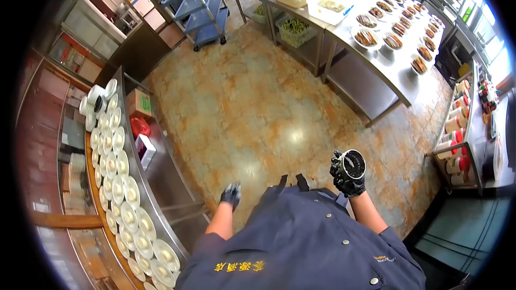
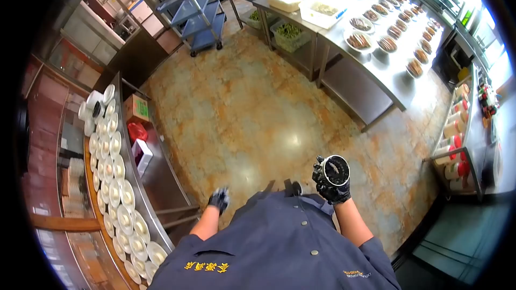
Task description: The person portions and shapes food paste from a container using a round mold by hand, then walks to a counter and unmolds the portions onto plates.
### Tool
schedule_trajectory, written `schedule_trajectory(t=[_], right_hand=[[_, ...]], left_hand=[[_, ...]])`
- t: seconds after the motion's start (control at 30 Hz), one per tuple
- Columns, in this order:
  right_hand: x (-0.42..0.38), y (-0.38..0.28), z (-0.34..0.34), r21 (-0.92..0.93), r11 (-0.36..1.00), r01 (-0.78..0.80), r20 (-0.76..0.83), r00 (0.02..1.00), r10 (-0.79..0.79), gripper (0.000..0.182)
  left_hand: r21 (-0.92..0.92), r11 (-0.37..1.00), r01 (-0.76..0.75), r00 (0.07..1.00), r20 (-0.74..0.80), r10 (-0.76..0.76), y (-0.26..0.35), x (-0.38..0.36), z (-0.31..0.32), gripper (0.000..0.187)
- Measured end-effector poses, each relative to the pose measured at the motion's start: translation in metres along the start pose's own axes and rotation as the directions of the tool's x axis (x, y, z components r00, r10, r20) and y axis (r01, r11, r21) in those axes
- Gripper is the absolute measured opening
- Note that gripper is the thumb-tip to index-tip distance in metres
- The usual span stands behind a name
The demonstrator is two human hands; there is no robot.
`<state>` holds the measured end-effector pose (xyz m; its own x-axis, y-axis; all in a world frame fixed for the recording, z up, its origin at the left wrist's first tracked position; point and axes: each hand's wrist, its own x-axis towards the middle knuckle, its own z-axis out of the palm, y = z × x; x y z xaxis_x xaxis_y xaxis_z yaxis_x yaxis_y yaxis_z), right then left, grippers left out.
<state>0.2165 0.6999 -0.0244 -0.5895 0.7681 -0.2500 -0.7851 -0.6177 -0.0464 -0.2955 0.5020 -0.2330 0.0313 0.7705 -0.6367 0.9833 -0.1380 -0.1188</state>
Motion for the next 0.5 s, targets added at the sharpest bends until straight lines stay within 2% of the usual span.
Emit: schedule_trajectory(t=[0.03, 0.07, 0.1, 0.13, 0.17, 0.23, 0.3, 0.33, 0.37, 0.4, 0.43, 0.47, 0.5], right_hand=[[0.031, -0.013, 0.012, 0.002, 1.0, -0.003, -0.004, 1.0, 0.003, 0.062], [0.063, -0.024, 0.021, -0.014, 1.0, -0.012, 0.013, 1.0, 0.012, 0.061], [0.1, -0.035, 0.038, 0.022, 0.999, -0.042, 0.043, 0.998, 0.041, 0.061], [0.135, -0.045, 0.05, 0.035, 0.997, -0.064, 0.07, 0.996, 0.062, 0.061], [0.17, -0.053, 0.063, 0.047, 0.995, -0.086, 0.097, 0.992, 0.081, 0.062], [0.246, -0.067, 0.091, 0.188, 0.968, -0.166, 0.032, 0.986, 0.163, 0.062], [0.308, -0.081, 0.113, 0.105, 0.977, -0.185, 0.057, 0.982, 0.179, 0.058], [0.338, -0.087, 0.117, 0.069, 0.99, -0.12, 0.023, 0.993, 0.119, 0.058], [0.366, -0.095, 0.122, 0.023, 0.998, -0.051, -0.009, 0.999, 0.051, 0.057], [0.387, -0.104, 0.136, 0.057, 0.995, -0.086, 0.041, 0.996, 0.084, 0.055], [0.41, -0.116, 0.144, -0.051, 0.999, -0.01, -0.026, 1.0, 0.009, 0.053], [0.43, -0.129, 0.15, -0.048, 0.999, 0.012, -0.075, 0.997, -0.016, 0.052], [0.451, -0.141, 0.152, -0.04, 0.999, 0.035, -0.125, 0.991, -0.04, 0.051]], left_hand=[[0.232, 0.969, -0.083, 0.991, 0.118, 0.057, -0.004, -0.038, -0.023, 0.046], [0.124, 0.992, 0.021, 0.973, 0.226, -0.049, -0.014, -0.054, -0.009, 0.046], [0.152, 0.988, -0.002, 0.943, 0.329, -0.048, -0.024, -0.064, -0.015, 0.049], [0.112, 0.993, 0.046, 0.905, 0.417, -0.089, -0.03, -0.067, -0.008, 0.051], [0.049, 0.992, 0.115, 0.871, 0.475, -0.124, -0.038, -0.062, -0.007, 0.049], [-0.071, 0.953, 0.294, 0.815, 0.54, -0.211, -0.057, -0.033, -0.024, 0.045], [-0.146, 0.907, 0.395, 0.794, 0.551, -0.257, -0.08, 0.017, -0.046, 0.042], [-0.172, 0.892, 0.418, 0.796, 0.542, -0.269, -0.093, 0.044, -0.058, 0.041], [-0.174, 0.895, 0.41, 0.811, 0.519, -0.271, -0.108, 0.074, -0.07, 0.039], [-0.187, 0.898, 0.398, 0.829, 0.492, -0.265, -0.124, 0.106, -0.09, 0.038], [-0.157, 0.934, 0.32, 0.88, 0.415, -0.231, -0.143, 0.142, -0.103, 0.038], [-0.111, 0.967, 0.229, 0.932, 0.311, -0.185, -0.163, 0.185, -0.121, 0.037], [-0.017, 0.994, 0.105, 0.984, 0.144, -0.102, -0.187, 0.236, -0.144, 0.036]])
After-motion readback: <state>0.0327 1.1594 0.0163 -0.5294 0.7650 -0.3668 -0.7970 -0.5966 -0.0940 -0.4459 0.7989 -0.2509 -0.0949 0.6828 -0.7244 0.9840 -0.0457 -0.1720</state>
